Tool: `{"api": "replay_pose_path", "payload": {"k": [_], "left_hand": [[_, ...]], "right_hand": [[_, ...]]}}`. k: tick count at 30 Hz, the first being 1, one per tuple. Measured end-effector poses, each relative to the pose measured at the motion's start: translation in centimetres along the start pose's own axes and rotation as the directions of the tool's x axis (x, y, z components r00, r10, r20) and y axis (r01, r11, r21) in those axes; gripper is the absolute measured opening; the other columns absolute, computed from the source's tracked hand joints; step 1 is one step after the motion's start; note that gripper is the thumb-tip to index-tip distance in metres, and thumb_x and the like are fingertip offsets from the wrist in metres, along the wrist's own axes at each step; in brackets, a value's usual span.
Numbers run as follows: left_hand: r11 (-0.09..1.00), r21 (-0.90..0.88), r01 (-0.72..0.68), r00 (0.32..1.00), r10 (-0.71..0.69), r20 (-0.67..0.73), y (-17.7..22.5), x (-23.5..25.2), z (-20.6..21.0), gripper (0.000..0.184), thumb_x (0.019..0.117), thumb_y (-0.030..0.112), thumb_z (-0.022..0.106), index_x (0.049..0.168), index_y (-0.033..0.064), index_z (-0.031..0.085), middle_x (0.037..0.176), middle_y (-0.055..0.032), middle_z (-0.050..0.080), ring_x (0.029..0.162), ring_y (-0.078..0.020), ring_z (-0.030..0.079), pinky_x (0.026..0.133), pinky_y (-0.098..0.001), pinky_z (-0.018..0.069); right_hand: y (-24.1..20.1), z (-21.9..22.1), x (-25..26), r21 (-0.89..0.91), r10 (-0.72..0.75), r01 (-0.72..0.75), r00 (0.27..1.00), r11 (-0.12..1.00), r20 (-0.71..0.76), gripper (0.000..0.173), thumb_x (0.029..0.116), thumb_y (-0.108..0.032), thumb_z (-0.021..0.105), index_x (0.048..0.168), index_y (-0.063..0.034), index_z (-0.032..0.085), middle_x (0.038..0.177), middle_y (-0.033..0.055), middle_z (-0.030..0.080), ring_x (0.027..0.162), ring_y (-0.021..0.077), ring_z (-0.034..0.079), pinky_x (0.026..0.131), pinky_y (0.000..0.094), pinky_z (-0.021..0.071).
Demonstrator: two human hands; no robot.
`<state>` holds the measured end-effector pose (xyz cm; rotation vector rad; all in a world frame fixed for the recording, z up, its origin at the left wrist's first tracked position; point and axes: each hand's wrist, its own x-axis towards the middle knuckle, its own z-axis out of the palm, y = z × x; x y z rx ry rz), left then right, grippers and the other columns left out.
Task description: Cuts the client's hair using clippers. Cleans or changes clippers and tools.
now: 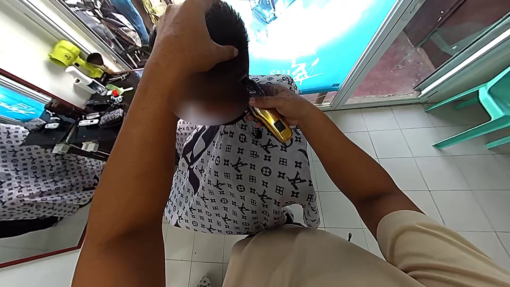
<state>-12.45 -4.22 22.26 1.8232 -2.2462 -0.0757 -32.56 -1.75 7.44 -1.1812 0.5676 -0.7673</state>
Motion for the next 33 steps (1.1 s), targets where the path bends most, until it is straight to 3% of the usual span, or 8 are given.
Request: {"api": "replay_pose_path", "payload": {"k": [2, 7, 12, 16, 22, 27, 31, 33], "left_hand": [[1.0, -0.007, -0.005, 1.0, 0.005, 0.002, -0.2, -0.1, 0.1, 0.073, 0.0851, 0.053, 0.077, 0.146, 0.0202, 0.054, 0.136, -0.0203, 0.061, 0.132, -0.0412, 0.054, 0.106, -0.0691, 0.036], [1.0, -0.002, -0.012, 1.0, 0.012, -0.002, -0.3, -0.1, 0.2, 0.068, 0.0854, 0.055, 0.076, 0.138, 0.0143, 0.06, 0.135, -0.0208, 0.061, 0.132, -0.0406, 0.053, 0.106, -0.0699, 0.0344], [0.999, 0.009, -0.032, 0.999, 0.032, -0.001, -0.5, -0.3, 0.1, 0.073, 0.0854, 0.057, 0.075, 0.143, 0.017, 0.056, 0.136, -0.021, 0.061, 0.132, -0.042, 0.053, 0.105, -0.0709, 0.034], [1.0, 0.001, -0.031, 1.0, 0.031, 0.002, -0.6, -0.4, 0.1, 0.072, 0.0858, 0.06, 0.072, 0.137, 0.0103, 0.061, 0.137, -0.0211, 0.06, 0.133, -0.0406, 0.052, 0.107, -0.0704, 0.0322], [0.986, -0.089, -0.144, 0.988, 0.148, 0.039, -2.5, -0.5, -0.9, 0.069, 0.0877, 0.056, 0.073, 0.139, 0.0112, 0.06, 0.132, -0.0204, 0.062, 0.128, -0.0365, 0.057, 0.106, -0.0634, 0.0402], [0.987, -0.085, -0.133, 0.989, 0.138, 0.049, -3.0, -0.3, -0.7, 0.071, 0.0865, 0.058, 0.073, 0.139, 0.0113, 0.06, 0.134, -0.0227, 0.061, 0.131, -0.0417, 0.053, 0.106, -0.0693, 0.0354], [0.981, -0.087, -0.175, 0.982, 0.18, 0.05, -3.1, -0.4, -0.9, 0.07, 0.0884, 0.055, 0.073, 0.143, 0.0151, 0.057, 0.139, -0.0199, 0.059, 0.135, -0.0389, 0.05, 0.108, -0.0689, 0.0313], [0.979, -0.082, -0.185, 0.98, 0.19, 0.057, -3.1, -0.4, -0.9, 0.071, 0.0889, 0.056, 0.073, 0.144, 0.015, 0.057, 0.14, -0.0199, 0.058, 0.136, -0.0386, 0.049, 0.11, -0.0689, 0.0295]], "right_hand": [[0.3, 0.2, 0.0, 0.026, 0.014, -0.014, 1.0, 1.0, -0.005, 0.024, 0.1008, -0.015, 0.06, 0.12, -0.002, 0.055, 0.099, 0.0119, 0.07, 0.081, 0.0215, 0.073, 0.067, 0.0347, 0.064], [-0.9, 1.8, 0.2, 0.024, -0.131, 0.131, 0.991, 0.991, -0.027, 0.025, 0.1003, -0.017, 0.058, 0.121, -0.0025, 0.054, 0.1, 0.0109, 0.07, 0.08, 0.0196, 0.072, 0.067, 0.0335, 0.0635], [0.7, 1.8, -0.3, 0.056, 0.016, -0.013, 0.998, 0.998, -0.054, 0.02, 0.1025, -0.015, 0.057, 0.118, -0.0037, 0.053, 0.098, 0.0103, 0.07, 0.081, 0.0203, 0.073, 0.068, 0.0342, 0.0641], [-0.7, 3.1, 0.0, 0.033, -0.126, 0.128, 0.99, 0.991, -0.064, 0.024, 0.1017, -0.017, 0.056, 0.12, -0.002, 0.054, 0.101, 0.0115, 0.07, 0.082, 0.0201, 0.072, 0.068, 0.0345, 0.0634], [1.1, 3.6, -0.5, 0.048, -0.029, 0.035, 0.994, 0.998, -0.109, 0.023, 0.1001, -0.013, 0.059, 0.119, -0.0021, 0.053, 0.097, 0.0106, 0.069, 0.081, 0.0204, 0.072, 0.07, 0.0355, 0.064], [-0.2, 5.9, 0.0, -0.029, -0.172, 0.17, 0.97, 0.985, -0.173, 0.028, 0.0986, -0.015, 0.061, 0.122, -0.0018, 0.051, 0.095, 0.0095, 0.069, 0.08, 0.0194, 0.072, 0.07, 0.0342, 0.0637], [1.1, 6.1, -0.5, 0.022, -0.035, 0.041, 0.975, 0.999, -0.217, 0.028, 0.1001, -0.014, 0.059, 0.124, -0.002, 0.05, 0.1, 0.0109, 0.069, 0.083, 0.0205, 0.072, 0.073, 0.0355, 0.0639], [0.7, 6.6, -0.4, 0.022, -0.044, 0.051, 0.972, 0.998, -0.23, 0.026, 0.0998, -0.014, 0.059, 0.122, -0.0026, 0.051, 0.098, 0.0099, 0.069, 0.083, 0.02, 0.072, 0.073, 0.0356, 0.0638]]}}
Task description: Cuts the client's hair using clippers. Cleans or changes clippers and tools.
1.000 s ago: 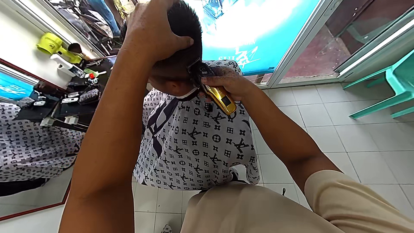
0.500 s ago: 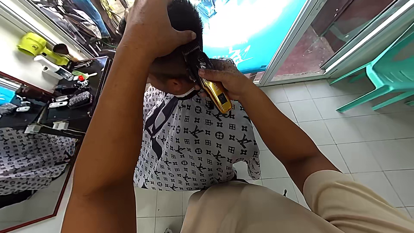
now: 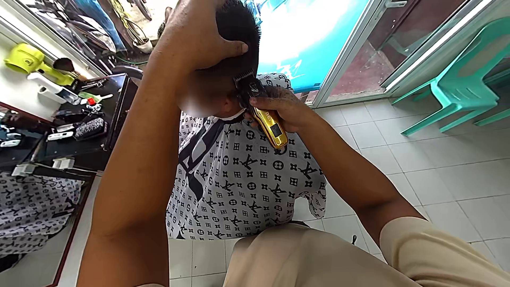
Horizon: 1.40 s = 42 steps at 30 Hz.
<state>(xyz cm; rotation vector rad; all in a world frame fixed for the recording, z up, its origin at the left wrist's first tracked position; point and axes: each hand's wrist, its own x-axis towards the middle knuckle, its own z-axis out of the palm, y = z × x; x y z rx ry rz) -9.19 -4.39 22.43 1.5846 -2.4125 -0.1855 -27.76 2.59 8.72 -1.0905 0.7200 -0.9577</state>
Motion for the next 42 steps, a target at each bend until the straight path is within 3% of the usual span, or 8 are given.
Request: {"api": "replay_pose_path", "payload": {"k": [4, 9, 22, 27, 32, 34, 36, 42], "left_hand": [[1.0, -0.004, -0.002, 1.0, 0.002, -0.02, -0.2, 0.1, 0.3, 0.072, 0.0876, 0.058, 0.073, 0.142, 0.0132, 0.058, 0.139, -0.0205, 0.059, 0.135, -0.0396, 0.05, 0.109, -0.069, 0.0295], [0.998, -0.032, -0.048, 0.999, 0.048, 0.009, -1.2, -0.1, -0.2, 0.072, 0.0879, 0.059, 0.072, 0.143, 0.0144, 0.058, 0.138, -0.0193, 0.06, 0.134, -0.038, 0.051, 0.109, -0.068, 0.0315], [0.998, -0.014, -0.059, 0.998, 0.059, -0.024, -1.4, 0.0, 0.2, 0.075, 0.0876, 0.062, 0.07, 0.136, 0.006, 0.061, 0.132, -0.0257, 0.061, 0.131, -0.0446, 0.052, 0.108, -0.0704, 0.0302], [0.995, -0.028, -0.096, 0.995, 0.096, -0.008, -1.6, 0.0, 0.1, 0.073, 0.0887, 0.059, 0.071, 0.143, 0.0117, 0.058, 0.138, -0.022, 0.059, 0.136, -0.0411, 0.049, 0.112, -0.0692, 0.0261], [0.989, -0.087, -0.121, 0.943, 0.087, -0.322, -1.9, -2.7, 1.7, 0.069, 0.091, 0.061, 0.066, 0.131, 0.0049, 0.064, 0.128, -0.0215, 0.065, 0.129, -0.0398, 0.056, 0.112, -0.0651, 0.0317], [0.957, -0.208, -0.204, 0.854, 0.07, -0.515, -2.6, -6.3, 3.8, 0.055, 0.0987, 0.052, 0.059, 0.124, 0.0029, 0.066, 0.117, -0.015, 0.069, 0.115, -0.0286, 0.063, 0.103, -0.0504, 0.0462], [0.887, -0.41, -0.215, 0.882, -0.005, -0.472, -3.1, -10.2, 7.7, 0.045, 0.1035, 0.044, 0.056, 0.106, -0.0003, 0.067, 0.09, -0.0115, 0.068, 0.083, -0.021, 0.067, 0.076, -0.0436, 0.0557], [0.581, -0.809, -0.084, 0.982, -0.092, -0.168, -2.1, -14.7, 16.0, 0.041, 0.1096, 0.035, 0.048, 0.079, 0.0101, 0.06, 0.062, 0.0049, 0.056, 0.052, -0.0012, 0.049, 0.049, -0.0178, 0.0404]], "right_hand": [[-0.9, 1.6, 0.2, -0.073, -0.125, 0.122, 0.992, 0.99, -0.035, 0.031, 0.0992, -0.016, 0.062, 0.124, -0.0015, 0.05, 0.098, 0.0098, 0.068, 0.082, 0.0201, 0.072, 0.073, 0.0357, 0.064], [0.4, 2.2, -0.6, 0.006, 0.026, -0.025, 0.998, 1.0, -0.06, 0.023, 0.1016, -0.01, 0.057, 0.122, -0.0013, 0.052, 0.096, 0.0106, 0.069, 0.082, 0.02, 0.072, 0.074, 0.0354, 0.0635], [0.3, 5.5, 0.0, 0.074, -0.077, 0.09, 0.985, 0.993, -0.154, 0.026, 0.1007, -0.01, 0.059, 0.123, -0.0021, 0.049, 0.098, 0.0102, 0.067, 0.083, 0.02, 0.072, 0.076, 0.0366, 0.0638], [1.6, 5.3, -0.2, 0.142, -0.027, 0.044, 0.993, 0.989, -0.116, 0.02, 0.1024, -0.011, 0.054, 0.119, -0.0019, 0.052, 0.098, 0.0123, 0.069, 0.085, 0.0211, 0.072, 0.076, 0.0359, 0.0631], [1.4, 5.4, -1.1, 0.145, -0.088, 0.106, 0.988, 0.984, -0.124, 0.031, 0.1052, -0.026, 0.052, 0.132, -0.0096, 0.047, 0.101, 0.0114, 0.068, 0.086, 0.0231, 0.072, 0.071, 0.0385, 0.0637], [2.5, 4.8, -2.5, 0.07, -0.05, 0.061, 0.987, 0.996, -0.153, 0.041, 0.103, -0.03, 0.055, 0.139, -0.0126, 0.044, 0.103, 0.0118, 0.068, 0.083, 0.0246, 0.072, 0.064, 0.0395, 0.0642], [3.7, 4.4, -3.8, 0.031, -0.04, 0.047, 0.98, 0.998, -0.193, 0.044, 0.0999, -0.032, 0.062, 0.136, -0.0116, 0.048, 0.101, 0.0123, 0.07, 0.08, 0.025, 0.074, 0.062, 0.0391, 0.0648], [4.9, 4.8, -4.3, -0.021, -0.091, 0.089, 0.984, 0.996, -0.15, 0.031, 0.102, -0.025, 0.061, 0.127, -0.0089, 0.051, 0.095, 0.0071, 0.07, 0.074, 0.0188, 0.073, 0.063, 0.0337, 0.0645]]}}
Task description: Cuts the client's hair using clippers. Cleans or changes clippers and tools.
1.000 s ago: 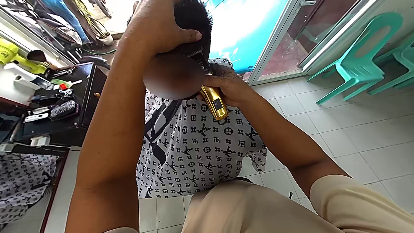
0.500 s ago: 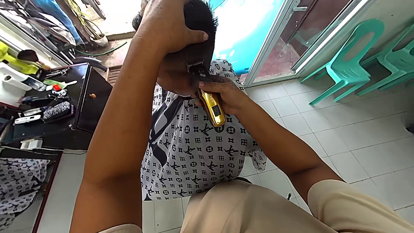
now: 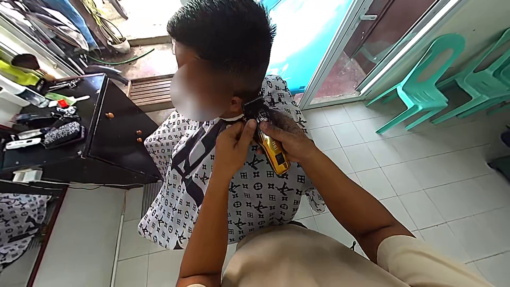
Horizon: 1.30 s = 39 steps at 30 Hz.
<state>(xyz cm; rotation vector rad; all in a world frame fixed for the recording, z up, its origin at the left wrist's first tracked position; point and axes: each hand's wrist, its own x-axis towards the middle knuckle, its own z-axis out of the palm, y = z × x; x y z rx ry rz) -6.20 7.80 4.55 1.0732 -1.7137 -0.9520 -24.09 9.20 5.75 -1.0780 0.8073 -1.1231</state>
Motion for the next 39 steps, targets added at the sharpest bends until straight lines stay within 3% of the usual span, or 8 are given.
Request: {"api": "replay_pose_path", "payload": {"k": [9, 13, 15, 19, 23, 28, 36, 39], "left_hand": [[0.972, -0.228, 0.049, 0.998, -0.057, -0.031, 0.0, 0.1, 0.7, 0.04, 0.1108, 0.033, 0.045, 0.08, 0.0111, 0.06, 0.062, 0.005, 0.054, 0.047, -0.0009, 0.045, 0.043, -0.0148, 0.0364], [0.996, -0.093, -0.018, 0.996, 0.009, -0.092, 0.0, 1.4, 0.7, 0.04, 0.1097, 0.032, 0.048, 0.078, 0.0111, 0.061, 0.063, 0.0079, 0.055, 0.053, 0.0011, 0.048, 0.051, -0.0168, 0.0404], [0.994, 0.045, -0.097, 0.969, 0.105, -0.223, -0.3, 2.0, 0.6, 0.035, 0.1073, 0.035, 0.053, 0.086, 0.0085, 0.063, 0.066, 0.0075, 0.053, 0.057, 0.0008, 0.049, 0.056, -0.0184, 0.0424], [0.944, 0.182, -0.276, 0.854, 0.327, -0.405, -0.9, 4.0, 0.6, 0.021, 0.1002, 0.019, 0.064, 0.112, 0.0012, 0.062, 0.074, 0.0037, 0.055, 0.061, -0.0019, 0.05, 0.056, -0.018, 0.0435], [0.871, 0.34, -0.354, 0.819, 0.465, -0.338, -2.3, 5.3, 0.8, 0.027, 0.1003, 0.013, 0.061, 0.122, 0.0008, 0.07, 0.074, -0.0026, 0.061, 0.062, -0.0076, 0.052, 0.059, -0.0228, 0.0454], [0.822, 0.451, -0.347, 0.811, 0.505, -0.295, -4.2, 5.1, 0.2, 0.026, 0.1004, 0.012, 0.058, 0.119, 0.0009, 0.073, 0.074, -0.0074, 0.06, 0.064, -0.0124, 0.054, 0.061, -0.0246, 0.0461], [0.816, 0.455, -0.357, 0.833, 0.499, -0.24, -5.6, 4.3, -0.8, 0.029, 0.1009, 0.014, 0.058, 0.124, 0.0013, 0.07, 0.08, -0.0098, 0.062, 0.068, -0.0142, 0.056, 0.059, -0.0252, 0.0468], [0.816, 0.447, -0.366, 0.832, 0.502, -0.236, -5.7, 4.3, -0.8, 0.028, 0.1011, 0.014, 0.057, 0.123, 0.001, 0.07, 0.078, -0.009, 0.062, 0.067, -0.0142, 0.056, 0.058, -0.0256, 0.0464]], "right_hand": [[0.0, 0.1, 0.5, -0.054, -0.011, 0.013, 0.999, 0.998, 0.032, 0.032, 0.1034, -0.023, 0.057, 0.13, -0.007, 0.05, 0.095, 0.0077, 0.069, 0.074, 0.0187, 0.072, 0.063, 0.0337, 0.0644], [-1.1, -0.1, 1.3, 0.015, 0.03, -0.03, 1.0, 0.999, -0.008, 0.028, 0.1031, -0.023, 0.054, 0.124, -0.005, 0.052, 0.093, 0.0085, 0.07, 0.076, 0.02, 0.073, 0.065, 0.0357, 0.0642], [-1.8, -0.5, 1.8, 0.072, 0.078, -0.074, 0.996, 0.995, -0.046, 0.024, 0.1065, -0.026, 0.05, 0.122, -0.0073, 0.053, 0.095, 0.0083, 0.071, 0.081, 0.0207, 0.073, 0.068, 0.0373, 0.0646], [-2.7, -1.8, 3.2, 0.114, 0.098, -0.095, 0.995, 0.989, -0.024, 0.023, 0.1071, -0.024, 0.049, 0.121, -0.0071, 0.054, 0.101, 0.011, 0.071, 0.085, 0.0229, 0.073, 0.07, 0.0388, 0.0644], [-3.2, -1.8, 3.5, 0.141, 0.082, -0.084, 0.996, 0.987, 0.016, 0.023, 0.1061, -0.023, 0.049, 0.122, -0.0071, 0.054, 0.1, 0.0113, 0.071, 0.084, 0.0233, 0.073, 0.07, 0.0392, 0.0646], [-3.1, -0.5, 3.6, 0.197, 0.108, -0.119, 0.992, 0.973, 0.065, 0.019, 0.1038, -0.017, 0.05, 0.119, -0.0057, 0.054, 0.101, 0.0121, 0.07, 0.088, 0.0242, 0.073, 0.074, 0.0418, 0.0641], [-2.7, 0.5, 3.9, 0.233, 0.047, -0.051, 0.999, 0.971, 0.023, 0.016, 0.1037, -0.013, 0.052, 0.118, -0.0056, 0.052, 0.099, 0.0121, 0.07, 0.087, 0.0238, 0.073, 0.075, 0.0416, 0.0639], [-2.4, 0.4, 3.8, 0.241, 0.092, -0.093, 0.996, 0.966, 0.015, 0.02, 0.1032, -0.014, 0.055, 0.12, -0.0033, 0.053, 0.099, 0.0145, 0.07, 0.087, 0.0254, 0.073, 0.075, 0.0426, 0.0638]]}}
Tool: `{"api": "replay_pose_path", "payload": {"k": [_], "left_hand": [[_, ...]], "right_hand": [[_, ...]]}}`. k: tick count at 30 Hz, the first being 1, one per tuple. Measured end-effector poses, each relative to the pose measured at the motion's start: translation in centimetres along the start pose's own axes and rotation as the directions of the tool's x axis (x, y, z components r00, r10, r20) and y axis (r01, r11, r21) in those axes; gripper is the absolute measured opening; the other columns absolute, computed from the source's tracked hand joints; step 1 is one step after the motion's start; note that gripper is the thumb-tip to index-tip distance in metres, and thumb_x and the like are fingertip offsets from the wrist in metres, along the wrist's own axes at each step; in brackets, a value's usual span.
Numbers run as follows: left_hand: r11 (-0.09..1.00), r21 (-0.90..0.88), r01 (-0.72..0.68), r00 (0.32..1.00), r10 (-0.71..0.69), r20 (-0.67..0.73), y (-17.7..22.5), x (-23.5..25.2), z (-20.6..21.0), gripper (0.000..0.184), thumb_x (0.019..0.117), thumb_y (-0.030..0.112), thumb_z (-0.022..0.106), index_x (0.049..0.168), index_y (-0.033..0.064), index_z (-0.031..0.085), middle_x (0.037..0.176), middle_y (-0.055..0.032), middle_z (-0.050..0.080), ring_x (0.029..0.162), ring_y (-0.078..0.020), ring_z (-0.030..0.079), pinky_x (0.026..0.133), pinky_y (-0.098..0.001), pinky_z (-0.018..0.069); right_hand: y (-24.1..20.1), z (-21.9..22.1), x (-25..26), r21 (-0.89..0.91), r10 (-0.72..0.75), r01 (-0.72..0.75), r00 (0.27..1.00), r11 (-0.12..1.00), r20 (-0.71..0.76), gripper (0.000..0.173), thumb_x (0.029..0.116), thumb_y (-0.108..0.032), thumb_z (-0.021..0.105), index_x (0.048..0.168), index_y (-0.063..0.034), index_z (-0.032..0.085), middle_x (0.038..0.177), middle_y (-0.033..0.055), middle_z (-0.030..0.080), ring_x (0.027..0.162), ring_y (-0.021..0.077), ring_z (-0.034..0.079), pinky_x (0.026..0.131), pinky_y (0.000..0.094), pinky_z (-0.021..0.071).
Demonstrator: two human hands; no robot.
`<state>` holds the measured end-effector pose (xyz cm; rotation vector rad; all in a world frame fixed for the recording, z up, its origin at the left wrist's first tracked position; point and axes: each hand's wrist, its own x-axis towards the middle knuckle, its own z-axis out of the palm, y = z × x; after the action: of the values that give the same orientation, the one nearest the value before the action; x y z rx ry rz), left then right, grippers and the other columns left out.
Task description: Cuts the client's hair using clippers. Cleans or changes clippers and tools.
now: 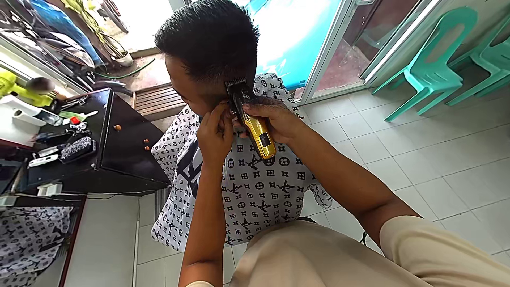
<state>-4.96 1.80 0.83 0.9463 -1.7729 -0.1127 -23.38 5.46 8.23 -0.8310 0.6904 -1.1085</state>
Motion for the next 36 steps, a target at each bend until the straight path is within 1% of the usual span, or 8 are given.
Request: {"api": "replay_pose_path", "payload": {"k": [6, 10, 14, 18, 23, 26, 30, 36], "left_hand": [[1.0, 0.012, 0.022, 1.0, -0.022, 0.019, 0.1, -0.2, -0.1, 0.028, 0.1023, 0.015, 0.057, 0.122, 0.0007, 0.07, 0.082, -0.0104, 0.064, 0.068, -0.0142, 0.058, 0.06, -0.0254, 0.0491], [1.0, 0.02, -0.008, 1.0, 0.008, 0.009, 0.1, 0.0, -0.2, 0.029, 0.1024, 0.018, 0.057, 0.121, -0.0005, 0.07, 0.077, -0.0086, 0.062, 0.066, -0.0131, 0.056, 0.059, -0.0249, 0.0467], [1.0, 0.026, 0.011, 1.0, -0.012, 0.01, 0.0, -0.3, -0.2, 0.028, 0.1024, 0.017, 0.057, 0.119, -0.0005, 0.071, 0.078, -0.0097, 0.062, 0.067, -0.014, 0.057, 0.06, -0.0256, 0.0474], [0.999, 0.042, -0.002, 1.0, 0.001, 0.011, -0.2, -0.3, -0.2, 0.034, 0.1025, 0.022, 0.055, 0.122, -0.0027, 0.069, 0.078, -0.0096, 0.062, 0.067, -0.0147, 0.056, 0.06, -0.0265, 0.0467], [0.999, 0.044, 0.002, 1.0, -0.003, 0.008, -0.3, -0.5, -0.3, 0.033, 0.1031, 0.022, 0.055, 0.12, -0.0028, 0.07, 0.078, -0.0101, 0.061, 0.067, -0.0143, 0.056, 0.061, -0.0259, 0.0473], [0.998, 0.062, 0.003, 1.0, -0.003, 0.0, -0.2, -0.4, -0.3, 0.035, 0.1013, 0.021, 0.055, 0.123, -0.0019, 0.07, 0.079, -0.0098, 0.062, 0.069, -0.0145, 0.055, 0.062, -0.0263, 0.046], [0.996, 0.093, 0.001, 1.0, -0.001, 0.01, 0.1, -0.6, -0.4, 0.038, 0.1039, 0.029, 0.054, 0.118, -0.0025, 0.071, 0.076, -0.0101, 0.06, 0.069, -0.0158, 0.055, 0.065, -0.0278, 0.0465], [0.993, 0.118, -0.02, 1.0, 0.02, 0.0, 0.6, -0.5, -0.3, 0.035, 0.1025, 0.024, 0.056, 0.116, -0.0039, 0.072, 0.078, -0.0122, 0.062, 0.07, -0.0163, 0.057, 0.066, -0.0281, 0.0477]], "right_hand": [[-0.3, 0.7, 0.0, -0.014, -0.069, 0.069, 0.998, 0.998, -0.005, 0.019, 0.1038, -0.012, 0.053, 0.121, -0.0039, 0.051, 0.096, 0.013, 0.07, 0.085, 0.0237, 0.073, 0.075, 0.0405, 0.0639], [0.1, 0.4, 0.1, 0.015, 0.001, -0.001, 1.0, 1.0, 0.007, 0.022, 0.1035, -0.014, 0.054, 0.123, -0.0034, 0.054, 0.101, 0.0147, 0.07, 0.089, 0.0256, 0.073, 0.076, 0.0423, 0.0636], [-0.2, 1.0, 0.3, -0.018, -0.092, 0.092, 0.996, 0.996, 0.013, 0.02, 0.1033, -0.013, 0.055, 0.12, -0.0029, 0.05, 0.094, 0.0122, 0.069, 0.082, 0.0224, 0.072, 0.074, 0.0389, 0.0636], [0.2, 0.9, 0.3, -0.003, -0.01, 0.01, 1.0, 1.0, 0.01, 0.022, 0.1035, -0.013, 0.055, 0.122, -0.0029, 0.053, 0.1, 0.0136, 0.069, 0.088, 0.0242, 0.073, 0.077, 0.0413, 0.0635], [0.1, 1.5, 0.6, -0.025, -0.085, 0.085, 0.996, 0.996, -0.004, 0.024, 0.1034, -0.012, 0.057, 0.123, -0.0017, 0.049, 0.1, 0.0141, 0.069, 0.087, 0.0244, 0.073, 0.078, 0.041, 0.0638], [0.5, 1.1, 0.5, 0.013, -0.013, 0.013, 1.0, 1.0, 0.002, 0.024, 0.1039, -0.014, 0.055, 0.124, -0.0022, 0.052, 0.101, 0.0146, 0.069, 0.088, 0.0251, 0.072, 0.077, 0.0416, 0.0632], [0.1, 1.0, 0.7, 0.015, -0.067, 0.067, 0.997, 0.998, 0.026, 0.023, 0.1036, -0.013, 0.055, 0.124, -0.0014, 0.05, 0.101, 0.0144, 0.069, 0.089, 0.0249, 0.073, 0.079, 0.0416, 0.0634], [-0.1, 0.0, 0.8, 0.063, -0.025, 0.02, 0.996, 0.998, 0.082, 0.022, 0.104, -0.013, 0.053, 0.123, -0.0023, 0.051, 0.102, 0.0138, 0.069, 0.089, 0.0244, 0.073, 0.078, 0.0412, 0.0635]]}}
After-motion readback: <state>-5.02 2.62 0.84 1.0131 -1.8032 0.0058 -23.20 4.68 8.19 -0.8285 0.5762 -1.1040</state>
